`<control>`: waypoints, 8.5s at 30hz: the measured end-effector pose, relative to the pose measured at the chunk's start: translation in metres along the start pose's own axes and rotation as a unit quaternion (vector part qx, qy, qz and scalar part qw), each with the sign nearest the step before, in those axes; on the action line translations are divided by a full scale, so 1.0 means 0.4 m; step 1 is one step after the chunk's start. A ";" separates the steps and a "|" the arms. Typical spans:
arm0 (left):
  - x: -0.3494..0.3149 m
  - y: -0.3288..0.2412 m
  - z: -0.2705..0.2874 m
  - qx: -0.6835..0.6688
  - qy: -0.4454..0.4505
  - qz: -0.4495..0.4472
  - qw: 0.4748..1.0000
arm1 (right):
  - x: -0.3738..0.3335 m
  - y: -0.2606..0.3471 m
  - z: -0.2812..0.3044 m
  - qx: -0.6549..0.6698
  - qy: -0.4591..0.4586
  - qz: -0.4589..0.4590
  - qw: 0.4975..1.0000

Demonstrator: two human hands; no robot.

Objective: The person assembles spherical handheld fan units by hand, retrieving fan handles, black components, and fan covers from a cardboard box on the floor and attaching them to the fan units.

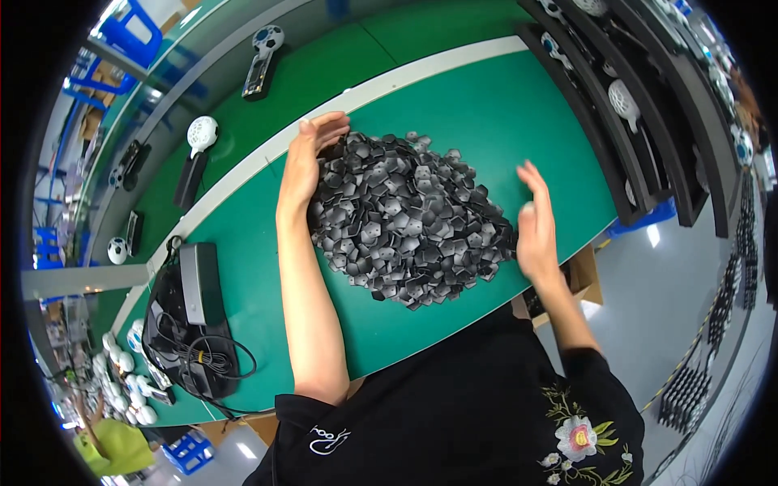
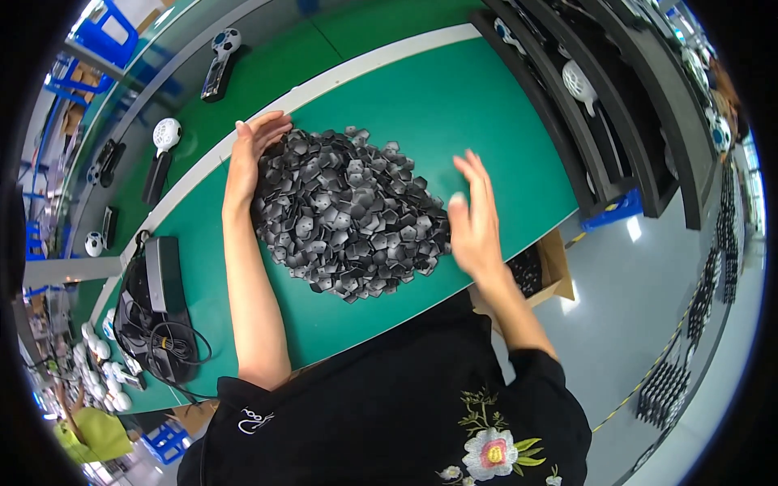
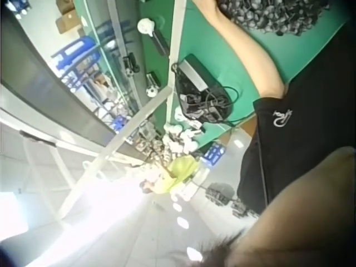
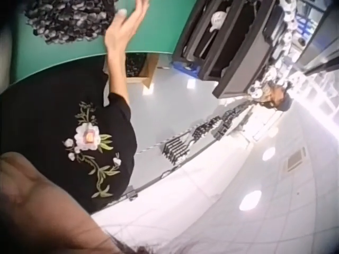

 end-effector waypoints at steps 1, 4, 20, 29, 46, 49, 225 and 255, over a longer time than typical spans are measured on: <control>0.007 -0.002 -0.005 0.005 0.011 0.000 1.000 | -0.055 0.026 0.005 -0.042 0.012 -0.014 0.999; 0.022 -0.008 -0.009 0.012 -0.002 -0.027 1.000 | -0.099 0.088 -0.032 -0.191 0.070 -0.006 0.979; 0.026 0.006 0.104 -0.075 -0.147 -0.071 0.984 | 0.123 -0.008 -0.146 -0.034 0.177 0.086 0.980; 0.016 -0.010 0.136 -0.162 -0.201 -0.074 0.963 | 0.242 -0.058 -0.177 0.179 0.149 0.068 0.970; -0.114 -0.026 0.241 -0.321 -0.496 -0.237 0.771 | 0.416 -0.058 -0.309 0.309 0.224 0.084 0.921; -0.112 -0.032 0.251 -0.322 -0.503 -0.234 0.767 | 0.556 -0.048 -0.356 0.174 0.170 0.107 0.964; -0.128 -0.306 -0.028 -0.032 -0.113 -0.100 0.988 | 0.438 0.302 -0.206 0.266 -0.013 0.400 0.877; -0.142 -0.326 -0.052 0.048 -0.077 -0.105 0.990 | 0.473 0.278 -0.193 0.398 0.247 0.131 0.874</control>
Point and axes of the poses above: each hand's wrist, its own x-axis towards the middle knuckle, its own z-axis out of the back of the hand, y = z × x, the point moved 4 cm from there along x, towards the middle knuckle, and after that the axes turned 15 degrees about z, right-handed, at the moved point
